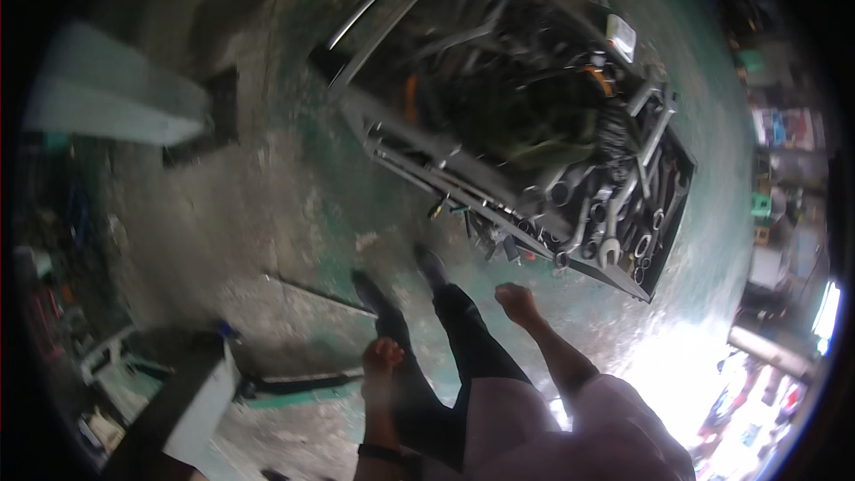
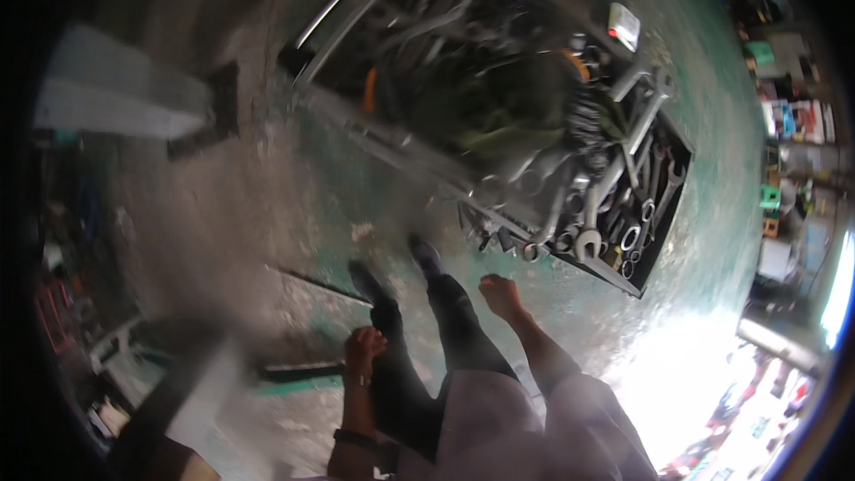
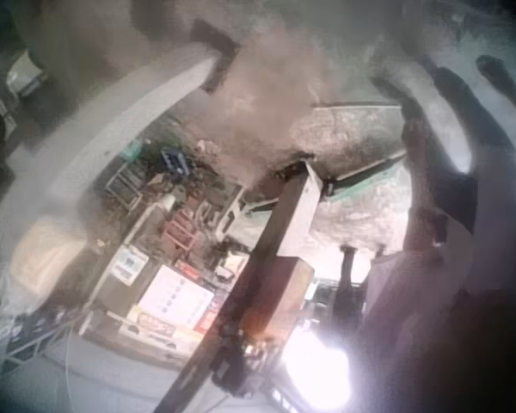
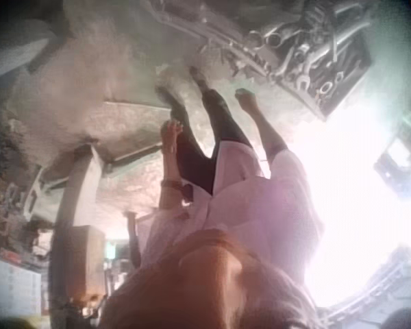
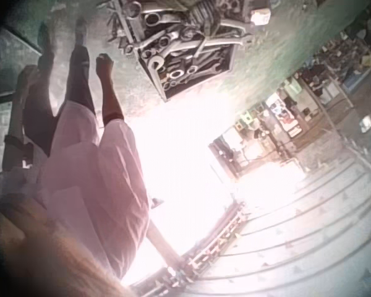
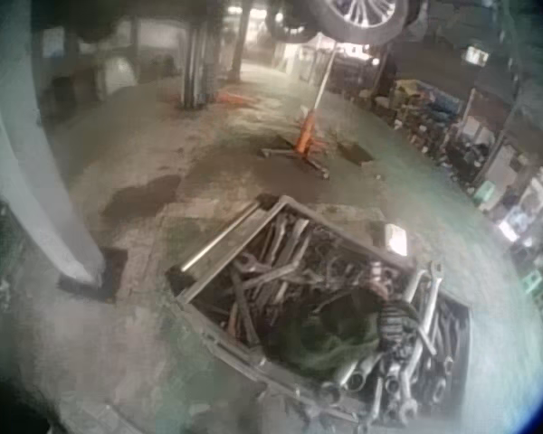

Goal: The person walks to a tool cart, selects a socket and a ratchet, and assembles them. He then walks to a disassembled engine block and uses the ratchet to tighten a bolt on the engine.

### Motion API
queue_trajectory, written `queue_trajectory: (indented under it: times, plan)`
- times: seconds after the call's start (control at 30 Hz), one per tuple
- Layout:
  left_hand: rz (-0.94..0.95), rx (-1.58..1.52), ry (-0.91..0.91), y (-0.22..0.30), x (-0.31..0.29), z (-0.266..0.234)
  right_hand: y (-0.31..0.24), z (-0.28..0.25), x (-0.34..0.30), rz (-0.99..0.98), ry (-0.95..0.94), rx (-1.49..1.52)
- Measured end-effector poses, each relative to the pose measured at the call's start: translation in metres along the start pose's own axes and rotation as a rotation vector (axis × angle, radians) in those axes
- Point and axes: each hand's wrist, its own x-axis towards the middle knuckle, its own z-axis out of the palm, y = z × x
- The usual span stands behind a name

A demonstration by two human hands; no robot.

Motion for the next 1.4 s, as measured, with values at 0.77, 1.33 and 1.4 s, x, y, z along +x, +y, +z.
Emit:
queue_trajectory:
  times: [0.77,1.33,1.4]
  plan:
    - [-0.101,-0.24,0.073,-0.073,0.071,-0.012,-0.096,-0.033,0.279,-0.292,0.389,-0.482]
    - [-0.068,-0.236,0.055,-0.066,0.083,-0.005,-0.103,-0.024,0.32,0.013,0.131,-0.764]
    - [-0.059,-0.256,0.045,-0.063,0.083,-0.003,-0.1,-0.034,0.312,-0.248,0.126,-0.921]
